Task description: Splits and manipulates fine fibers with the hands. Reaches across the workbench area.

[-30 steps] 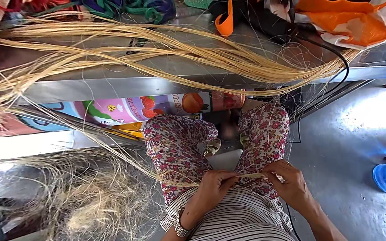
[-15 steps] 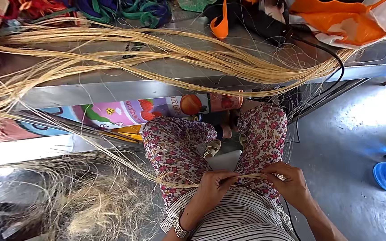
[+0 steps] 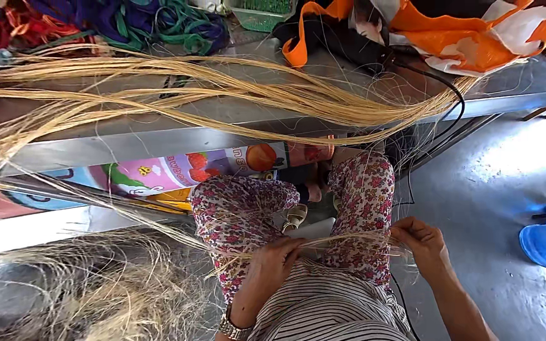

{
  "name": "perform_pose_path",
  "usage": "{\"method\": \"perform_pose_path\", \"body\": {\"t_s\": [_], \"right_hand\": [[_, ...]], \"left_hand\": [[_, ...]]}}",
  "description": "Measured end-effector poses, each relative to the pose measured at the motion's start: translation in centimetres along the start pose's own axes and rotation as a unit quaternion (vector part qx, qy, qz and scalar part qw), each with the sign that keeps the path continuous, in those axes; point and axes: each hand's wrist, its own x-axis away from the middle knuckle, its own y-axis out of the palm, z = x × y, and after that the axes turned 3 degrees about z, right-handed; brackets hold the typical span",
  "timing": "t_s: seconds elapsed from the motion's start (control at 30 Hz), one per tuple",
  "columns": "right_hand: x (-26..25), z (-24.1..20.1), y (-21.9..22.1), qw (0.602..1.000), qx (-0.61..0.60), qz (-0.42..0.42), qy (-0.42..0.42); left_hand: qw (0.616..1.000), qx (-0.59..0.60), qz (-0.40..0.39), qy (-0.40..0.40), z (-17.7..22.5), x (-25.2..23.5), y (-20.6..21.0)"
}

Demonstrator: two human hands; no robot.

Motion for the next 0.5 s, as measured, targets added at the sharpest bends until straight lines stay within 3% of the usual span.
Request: {"method": "perform_pose_path", "body": {"t_s": [0.2,0.5], "right_hand": [[-0.7,0.6,-1.1,1.000,0.020,0.014,-0.005],[-2.4,0.3,-5.8,0.966,-0.203,0.091,0.131]], "left_hand": [[0.991,-0.125,0.037,0.025,-3.4,0.7,-1.2],[0.982,-0.185,0.026,-0.035,-7.4,2.2,-3.1]]}}
